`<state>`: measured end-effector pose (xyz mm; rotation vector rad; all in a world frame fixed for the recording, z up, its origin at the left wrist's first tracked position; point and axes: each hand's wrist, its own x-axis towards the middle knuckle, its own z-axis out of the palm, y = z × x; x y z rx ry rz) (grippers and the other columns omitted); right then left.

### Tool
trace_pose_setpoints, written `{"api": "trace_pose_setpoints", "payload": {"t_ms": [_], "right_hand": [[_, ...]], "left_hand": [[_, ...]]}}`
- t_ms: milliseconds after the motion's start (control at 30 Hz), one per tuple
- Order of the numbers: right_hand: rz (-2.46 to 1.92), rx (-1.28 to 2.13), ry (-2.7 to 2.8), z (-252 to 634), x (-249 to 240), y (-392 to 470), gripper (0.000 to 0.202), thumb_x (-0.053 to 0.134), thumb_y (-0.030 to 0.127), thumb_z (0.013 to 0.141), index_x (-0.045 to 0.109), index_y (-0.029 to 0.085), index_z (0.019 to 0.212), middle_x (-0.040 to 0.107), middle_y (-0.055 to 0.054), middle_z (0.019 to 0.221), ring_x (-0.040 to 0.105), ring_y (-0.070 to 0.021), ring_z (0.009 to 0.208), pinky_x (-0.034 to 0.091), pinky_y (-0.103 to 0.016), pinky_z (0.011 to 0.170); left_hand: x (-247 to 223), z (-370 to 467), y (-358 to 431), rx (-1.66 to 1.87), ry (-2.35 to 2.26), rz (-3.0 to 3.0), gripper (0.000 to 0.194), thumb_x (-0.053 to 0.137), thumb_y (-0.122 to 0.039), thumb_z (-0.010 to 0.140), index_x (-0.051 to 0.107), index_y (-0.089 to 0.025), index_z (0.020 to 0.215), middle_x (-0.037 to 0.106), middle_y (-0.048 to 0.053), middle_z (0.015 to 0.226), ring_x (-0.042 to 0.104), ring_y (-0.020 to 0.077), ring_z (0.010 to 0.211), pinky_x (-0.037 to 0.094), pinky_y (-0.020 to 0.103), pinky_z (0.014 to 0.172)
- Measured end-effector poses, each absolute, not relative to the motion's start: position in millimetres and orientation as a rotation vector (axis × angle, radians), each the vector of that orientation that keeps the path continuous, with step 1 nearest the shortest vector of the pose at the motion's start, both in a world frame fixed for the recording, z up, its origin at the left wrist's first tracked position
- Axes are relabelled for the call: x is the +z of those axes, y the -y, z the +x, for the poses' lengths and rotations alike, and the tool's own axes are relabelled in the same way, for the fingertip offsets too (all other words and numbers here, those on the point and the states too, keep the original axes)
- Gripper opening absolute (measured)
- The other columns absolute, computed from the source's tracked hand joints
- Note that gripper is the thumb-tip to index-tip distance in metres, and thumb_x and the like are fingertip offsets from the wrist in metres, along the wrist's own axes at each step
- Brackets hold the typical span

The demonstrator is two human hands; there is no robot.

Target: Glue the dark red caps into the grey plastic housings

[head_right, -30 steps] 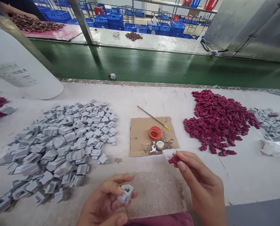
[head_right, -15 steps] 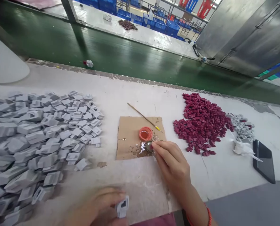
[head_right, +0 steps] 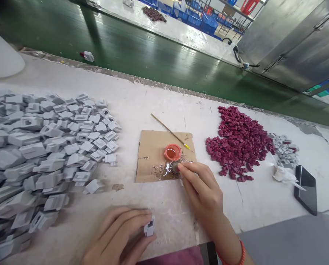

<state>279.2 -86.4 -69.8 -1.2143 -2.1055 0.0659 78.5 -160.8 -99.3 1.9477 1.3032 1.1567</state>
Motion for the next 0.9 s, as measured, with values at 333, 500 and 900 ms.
{"api": "trace_pose_setpoints", "payload": {"t_ms": [333, 500, 900], "right_hand": [[-1.207, 0.502, 1.880, 252.8, -58.4, 141.5, 0.037, 0.057, 0.000, 0.081, 0.064, 0.022, 0.109, 0.066, -0.005, 0.094, 0.063, -0.0197, 0.086, 0.056, -0.034, 0.071], [-1.133, 0.551, 1.937, 240.7, -66.1, 152.3, 0.038, 0.058, -0.002, 0.078, 0.064, 0.019, 0.109, 0.068, -0.008, 0.091, 0.065, -0.0206, 0.082, 0.058, -0.034, 0.065], [-1.039, 0.516, 2.132, 238.8, -60.6, 147.0, 0.030, 0.056, -0.004, 0.080, 0.063, 0.010, 0.106, 0.068, -0.011, 0.093, 0.065, -0.0173, 0.092, 0.059, -0.027, 0.080]], "left_hand": [[-94.5, 78.0, 162.8, 1.091, -1.328, 1.808, 0.019, 0.066, -0.013, 0.084, 0.057, -0.020, 0.100, 0.071, 0.001, 0.085, 0.057, 0.0193, 0.081, 0.048, 0.031, 0.079], [-95.0, 74.7, 160.1, 1.087, -1.288, 1.872, 0.021, 0.067, -0.013, 0.083, 0.058, -0.019, 0.100, 0.071, 0.002, 0.088, 0.058, 0.0185, 0.080, 0.051, 0.029, 0.076], [-97.9, 71.8, 159.6, 1.059, -1.293, 1.928, 0.022, 0.063, -0.008, 0.083, 0.059, -0.019, 0.102, 0.072, 0.002, 0.093, 0.058, 0.0186, 0.085, 0.052, 0.028, 0.079]]}}
